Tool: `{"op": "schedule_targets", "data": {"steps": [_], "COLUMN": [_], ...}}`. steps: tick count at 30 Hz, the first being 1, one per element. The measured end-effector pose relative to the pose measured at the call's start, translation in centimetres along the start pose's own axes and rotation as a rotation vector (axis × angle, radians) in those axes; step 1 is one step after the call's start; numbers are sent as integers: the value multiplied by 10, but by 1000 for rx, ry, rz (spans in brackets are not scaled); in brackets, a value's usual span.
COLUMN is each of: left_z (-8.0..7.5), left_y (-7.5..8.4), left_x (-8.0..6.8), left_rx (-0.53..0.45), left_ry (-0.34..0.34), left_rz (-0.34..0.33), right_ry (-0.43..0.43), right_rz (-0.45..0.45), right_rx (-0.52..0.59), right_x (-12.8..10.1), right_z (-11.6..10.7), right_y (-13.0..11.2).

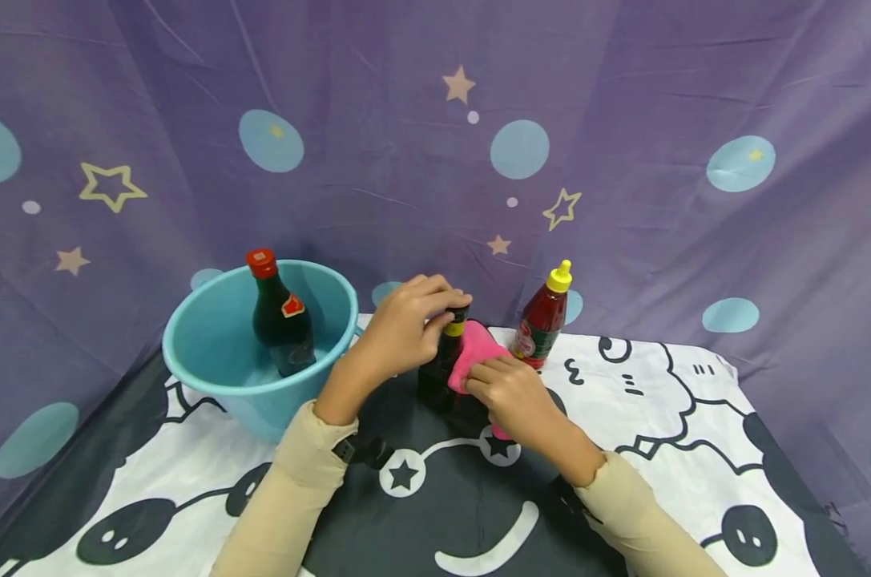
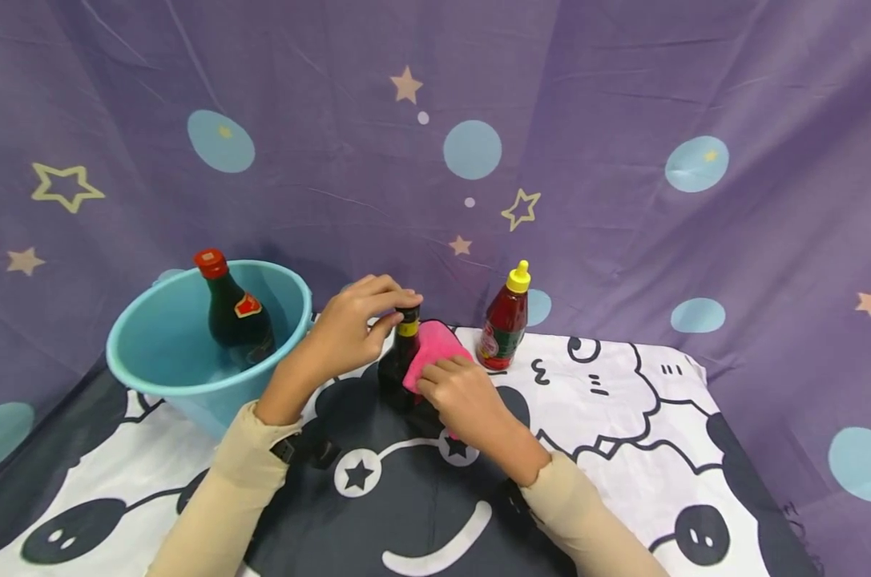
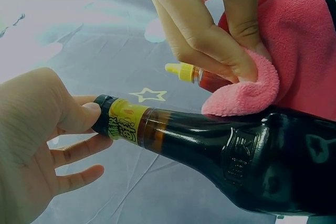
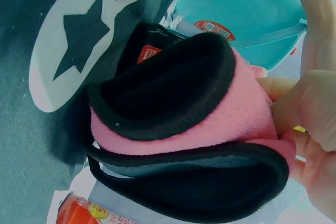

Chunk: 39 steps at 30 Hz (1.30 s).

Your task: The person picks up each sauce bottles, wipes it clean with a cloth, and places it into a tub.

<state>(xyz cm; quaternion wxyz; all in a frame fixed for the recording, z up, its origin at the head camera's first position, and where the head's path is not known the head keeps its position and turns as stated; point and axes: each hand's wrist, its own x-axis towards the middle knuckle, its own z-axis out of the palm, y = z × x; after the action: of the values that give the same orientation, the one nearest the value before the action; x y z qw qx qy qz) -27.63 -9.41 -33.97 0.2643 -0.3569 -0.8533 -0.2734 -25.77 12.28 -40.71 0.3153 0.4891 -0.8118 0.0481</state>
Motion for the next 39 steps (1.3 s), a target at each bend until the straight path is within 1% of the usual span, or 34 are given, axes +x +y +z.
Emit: {"op": "schedule_targets", "data": {"steps": [7, 14, 23, 26, 32, 39], "left_z": [0, 1, 1, 1, 2, 1], "left_y": [3, 3, 3, 3, 3, 4], "left_x": [0, -1, 0, 0, -1, -1], "left_rx": [18, 38, 33, 34, 38, 43], "left_ry": [2, -4, 0, -3, -1, 5], "left_rz": [1, -2, 3, 1, 15, 18], "right_ry": [-33, -107, -131, -164, -258, -312], "right_rz": [-14, -5, -10, -7, 15, 32], "right_rx": [-13, -19, -45, -46, -20, 17], "right_x": [0, -3, -4, -4, -7, -8], "right_z": [-2, 1, 4, 6, 11, 13], "right_y": [-3, -5, -7, -8, -10, -10]}}
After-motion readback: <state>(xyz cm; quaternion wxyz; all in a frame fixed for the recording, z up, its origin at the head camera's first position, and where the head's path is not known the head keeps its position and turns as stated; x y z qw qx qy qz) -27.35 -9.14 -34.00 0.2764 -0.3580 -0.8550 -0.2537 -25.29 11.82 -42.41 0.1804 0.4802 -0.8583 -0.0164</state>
